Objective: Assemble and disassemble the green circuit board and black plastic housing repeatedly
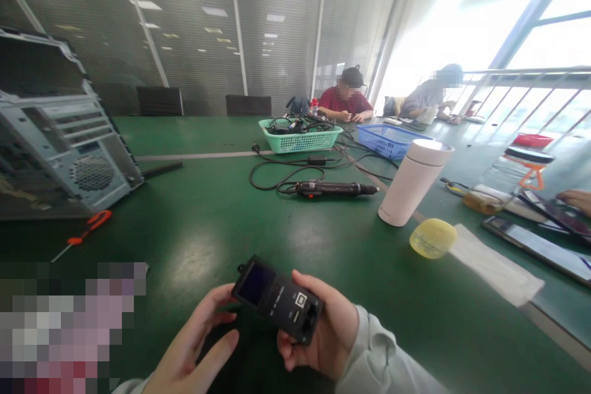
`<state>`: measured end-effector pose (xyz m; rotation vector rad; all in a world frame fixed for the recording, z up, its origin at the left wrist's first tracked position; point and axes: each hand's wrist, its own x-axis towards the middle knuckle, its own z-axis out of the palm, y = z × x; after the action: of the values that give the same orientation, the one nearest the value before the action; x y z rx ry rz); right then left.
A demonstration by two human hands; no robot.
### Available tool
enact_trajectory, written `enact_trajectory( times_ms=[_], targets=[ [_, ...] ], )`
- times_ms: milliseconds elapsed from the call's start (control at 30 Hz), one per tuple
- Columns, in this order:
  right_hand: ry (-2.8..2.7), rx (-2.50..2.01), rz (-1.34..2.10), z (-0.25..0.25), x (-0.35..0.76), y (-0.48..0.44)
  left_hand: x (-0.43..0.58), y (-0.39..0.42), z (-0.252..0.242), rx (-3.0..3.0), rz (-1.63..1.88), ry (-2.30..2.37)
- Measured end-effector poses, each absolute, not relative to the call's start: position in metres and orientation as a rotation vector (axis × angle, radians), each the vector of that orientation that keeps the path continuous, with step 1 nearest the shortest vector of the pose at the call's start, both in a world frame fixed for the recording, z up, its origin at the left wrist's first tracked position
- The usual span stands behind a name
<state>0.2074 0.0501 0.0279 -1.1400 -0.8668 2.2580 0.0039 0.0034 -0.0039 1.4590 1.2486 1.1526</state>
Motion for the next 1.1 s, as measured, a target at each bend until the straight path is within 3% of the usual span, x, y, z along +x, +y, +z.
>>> enact_trajectory(
  times_ms=[200, 367, 433, 667, 1100],
  targets=[
    [-1.005, -1.120, 1.950, 0.032, 0.212, 0.046, 0.005, 0.012, -0.006, 1.206, 1.241, 1.169],
    [-1.743, -1.091, 0.999, 0.037, 0.213, 0.031, 0.007, 0.012, -0.007, 1.277, 1.255, 1.153],
    [-1.914, -1.056, 0.813, 0.036, 0.212, 0.027, 0.007, 0.009, -0.006, 1.378, 1.217, 1.185],
    [-1.862, -1.021, 0.698, 0.031, 0.212, 0.026, 0.007, 0.009, 0.001, 1.424, 1.224, 1.116],
    [-1.838, -1.128, 0.798, 0.028, 0.216, 0.027, 0.009, 0.007, 0.009, 1.323, 1.078, 1.070]
  ],
)
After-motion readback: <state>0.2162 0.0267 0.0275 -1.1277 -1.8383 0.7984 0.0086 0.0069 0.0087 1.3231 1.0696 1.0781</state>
